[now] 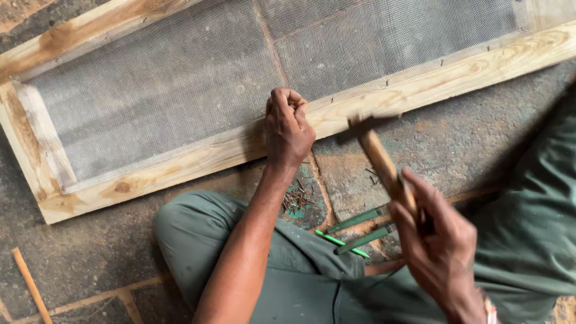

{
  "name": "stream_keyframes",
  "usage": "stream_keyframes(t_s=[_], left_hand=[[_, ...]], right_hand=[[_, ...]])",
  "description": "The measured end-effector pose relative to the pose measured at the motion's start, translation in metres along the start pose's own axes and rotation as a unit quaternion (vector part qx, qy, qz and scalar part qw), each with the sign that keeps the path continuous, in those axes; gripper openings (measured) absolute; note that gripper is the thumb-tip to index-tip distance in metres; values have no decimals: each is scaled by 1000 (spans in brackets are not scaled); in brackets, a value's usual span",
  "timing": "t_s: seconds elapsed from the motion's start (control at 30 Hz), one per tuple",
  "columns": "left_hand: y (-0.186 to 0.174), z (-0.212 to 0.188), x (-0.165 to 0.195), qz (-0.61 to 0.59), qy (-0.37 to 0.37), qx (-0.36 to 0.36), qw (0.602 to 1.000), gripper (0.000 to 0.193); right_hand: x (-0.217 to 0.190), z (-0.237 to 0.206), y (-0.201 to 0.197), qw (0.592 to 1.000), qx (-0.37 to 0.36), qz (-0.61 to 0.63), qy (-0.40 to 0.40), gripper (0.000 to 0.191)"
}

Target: The person is attaching a metal mesh screen to a wooden frame using a hammer and nails. They sit on the floor, pick up nails, position them on the frame, and hammer them in to secure the screen.

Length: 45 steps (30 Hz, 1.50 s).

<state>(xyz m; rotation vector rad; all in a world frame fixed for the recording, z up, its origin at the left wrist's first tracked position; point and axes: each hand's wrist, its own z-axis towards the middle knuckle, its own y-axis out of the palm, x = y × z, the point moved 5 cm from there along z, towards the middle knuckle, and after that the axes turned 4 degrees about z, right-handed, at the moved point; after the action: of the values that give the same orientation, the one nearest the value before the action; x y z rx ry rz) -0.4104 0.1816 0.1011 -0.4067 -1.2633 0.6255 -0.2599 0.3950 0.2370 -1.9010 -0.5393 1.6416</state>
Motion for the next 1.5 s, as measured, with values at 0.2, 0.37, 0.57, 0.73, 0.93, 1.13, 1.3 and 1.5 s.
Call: stream_keyframes(t_s=[0.2,0.37,0.57,0.73,0.93,1.13,1.3,1.5], left_hand=[[3,-10,-14,-21,-30,-1,999,22],[-2,-12,-26,-1,-26,4,1000,25],[-5,-15,-34,-30,-24,18,999,24],[-14,-15,-32,-29,15,56,998,27],[-20,-13,-39,-146,-9,47,988,39],[-32,-12,-48,-124,-56,147,980,49],[-33,-14,-47,-115,-107,136,978,42],[-42,-13,-40,-116,-48,165,978,44]], right_hand=[[-38,56,35,973,-18,-125,-192,47],[-52,67,61,961,-41,-169,-214,51],[-53,70,72,962,-29,-155,-223,48],[-53,73,73,977,-32,-105,-185,47],[-64,75,73,966,-13,-132,-222,40],[-69,80,65,962,54,-53,-264,32],[-68,85,71,970,-39,-117,-211,42],[-76,82,74,969,-48,-125,-208,46]])
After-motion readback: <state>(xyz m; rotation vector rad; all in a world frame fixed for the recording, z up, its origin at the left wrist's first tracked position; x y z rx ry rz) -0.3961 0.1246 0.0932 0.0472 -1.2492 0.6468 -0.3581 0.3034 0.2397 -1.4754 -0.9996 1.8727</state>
